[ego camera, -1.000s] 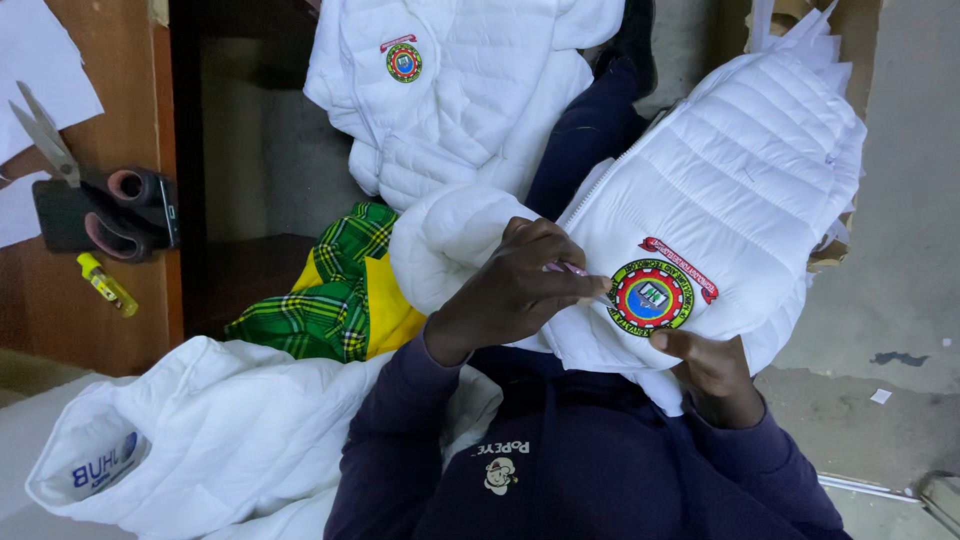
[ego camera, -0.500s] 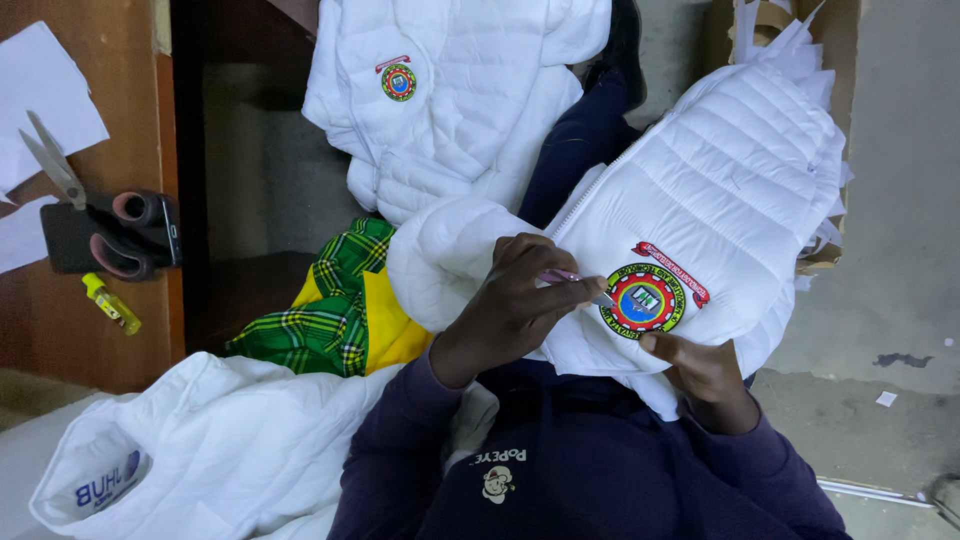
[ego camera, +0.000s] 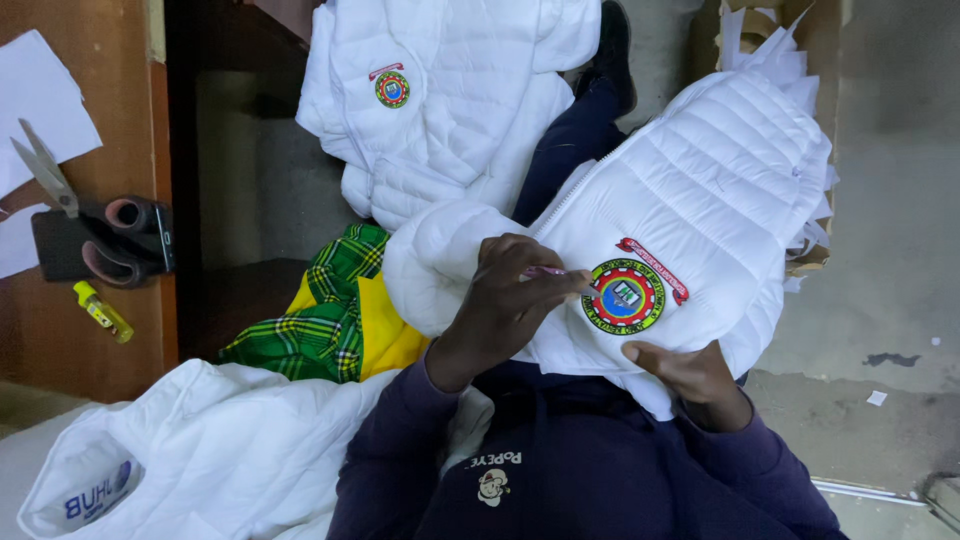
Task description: The person sits on the floor and sews a circular patch onto the sleeve of a white puffer jacket using a needle and thread. They hold the jacket steady with one hand while stitching with the other, then move to a second jacket to repeat the process.
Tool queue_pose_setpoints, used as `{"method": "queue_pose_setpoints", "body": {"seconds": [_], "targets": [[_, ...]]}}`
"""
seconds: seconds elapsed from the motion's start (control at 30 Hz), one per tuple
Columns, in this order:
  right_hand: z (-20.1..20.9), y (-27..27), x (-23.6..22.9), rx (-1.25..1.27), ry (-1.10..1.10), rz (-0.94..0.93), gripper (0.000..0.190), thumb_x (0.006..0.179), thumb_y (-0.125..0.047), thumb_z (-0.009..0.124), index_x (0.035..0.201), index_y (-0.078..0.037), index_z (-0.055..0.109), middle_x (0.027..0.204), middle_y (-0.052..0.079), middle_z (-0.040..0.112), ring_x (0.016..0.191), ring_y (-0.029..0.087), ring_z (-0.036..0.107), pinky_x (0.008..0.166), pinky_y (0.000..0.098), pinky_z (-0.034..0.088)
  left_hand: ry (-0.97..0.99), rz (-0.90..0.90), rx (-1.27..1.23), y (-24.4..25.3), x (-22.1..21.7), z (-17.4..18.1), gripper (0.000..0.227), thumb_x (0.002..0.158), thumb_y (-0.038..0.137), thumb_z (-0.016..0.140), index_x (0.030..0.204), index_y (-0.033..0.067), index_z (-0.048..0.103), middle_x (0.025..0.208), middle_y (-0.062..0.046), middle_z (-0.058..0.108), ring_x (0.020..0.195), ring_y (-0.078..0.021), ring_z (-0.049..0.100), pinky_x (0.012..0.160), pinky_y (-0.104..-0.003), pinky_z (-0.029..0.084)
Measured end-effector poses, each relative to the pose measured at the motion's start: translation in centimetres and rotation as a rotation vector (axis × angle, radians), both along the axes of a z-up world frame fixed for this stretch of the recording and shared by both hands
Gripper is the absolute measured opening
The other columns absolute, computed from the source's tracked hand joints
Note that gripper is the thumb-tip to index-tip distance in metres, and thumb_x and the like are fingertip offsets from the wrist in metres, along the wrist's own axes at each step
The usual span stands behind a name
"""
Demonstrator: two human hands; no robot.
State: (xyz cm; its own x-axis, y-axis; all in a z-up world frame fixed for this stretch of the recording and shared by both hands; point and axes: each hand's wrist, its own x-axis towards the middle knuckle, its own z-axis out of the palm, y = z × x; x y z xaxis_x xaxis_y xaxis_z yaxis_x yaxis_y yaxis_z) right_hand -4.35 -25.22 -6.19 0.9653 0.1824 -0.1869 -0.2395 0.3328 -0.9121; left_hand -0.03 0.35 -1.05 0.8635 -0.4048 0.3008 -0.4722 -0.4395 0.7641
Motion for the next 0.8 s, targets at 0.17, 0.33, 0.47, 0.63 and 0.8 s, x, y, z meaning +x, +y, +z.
{"method": "queue_pose_setpoints", "body": {"seconds": [0.17,0.33,0.47,0.63,0.8], "targets": [[2.4,0.0,1.1,-0.391,-0.181,0.113,0.055,0.069,0.006,0.089,0.119,0.012,0.068,0.11,0.027,0.077,0.11,0.032,0.073,0.094,0.0487,0.061,-0.069,0.315,-0.132,-0.6,-0.2,0.8,0.027,0.104,0.026,0.07,0.13,0.0206,0.078,0.116,-0.001,0.066,0.108,-0.0225,0.064,0.095,-0.037,0.048],[-0.8,-1.6,0.2,-0.517,-0.211,0.118,0.052,0.065,0.004,0.094,0.114,0.009,0.075,0.11,0.03,0.077,0.109,0.032,0.074,0.098,0.049,0.06,0.123,0.303,-0.204,-1.1,-1.9,3.6,0.025,0.109,0.026,0.061,0.124,0.0143,0.077,0.089,-0.003,0.061,0.076,-0.0198,0.058,0.081,-0.036,0.048],[0.1,0.8,0.0,-0.473,-0.131,0.059,0.063,0.06,0.001,0.099,0.116,0.012,0.074,0.111,0.033,0.076,0.111,0.036,0.073,0.099,0.0495,0.059,0.779,-0.089,-0.343,-2.0,-3.5,3.8,0.06,0.092,0.031,0.08,0.141,0.0063,0.058,0.093,-0.012,0.053,0.078,-0.0255,0.056,0.069,-0.043,0.051],[0.8,0.8,0.3,-0.434,-0.13,0.006,0.047,0.075,-0.002,0.09,0.116,0.014,0.072,0.109,0.032,0.076,0.11,0.034,0.072,0.104,0.0483,0.056,0.676,-0.157,-0.291,-3.4,-3.4,5.0,0.045,0.105,0.024,0.064,0.144,0.0057,0.053,0.096,-0.017,0.057,0.087,-0.0358,0.063,0.076,-0.05,0.054],[0.8,1.6,0.2,-0.53,-0.089,0.029,0.059,0.07,-0.004,0.097,0.122,0.01,0.073,0.118,0.024,0.077,0.118,0.035,0.071,0.102,0.0513,0.056,0.267,0.132,-0.064,-3.6,-3.9,4.0,0.065,0.11,0.021,0.06,0.168,0.0094,0.032,0.106,-0.02,0.056,0.094,-0.0435,0.068,0.079,-0.053,0.059]]}}
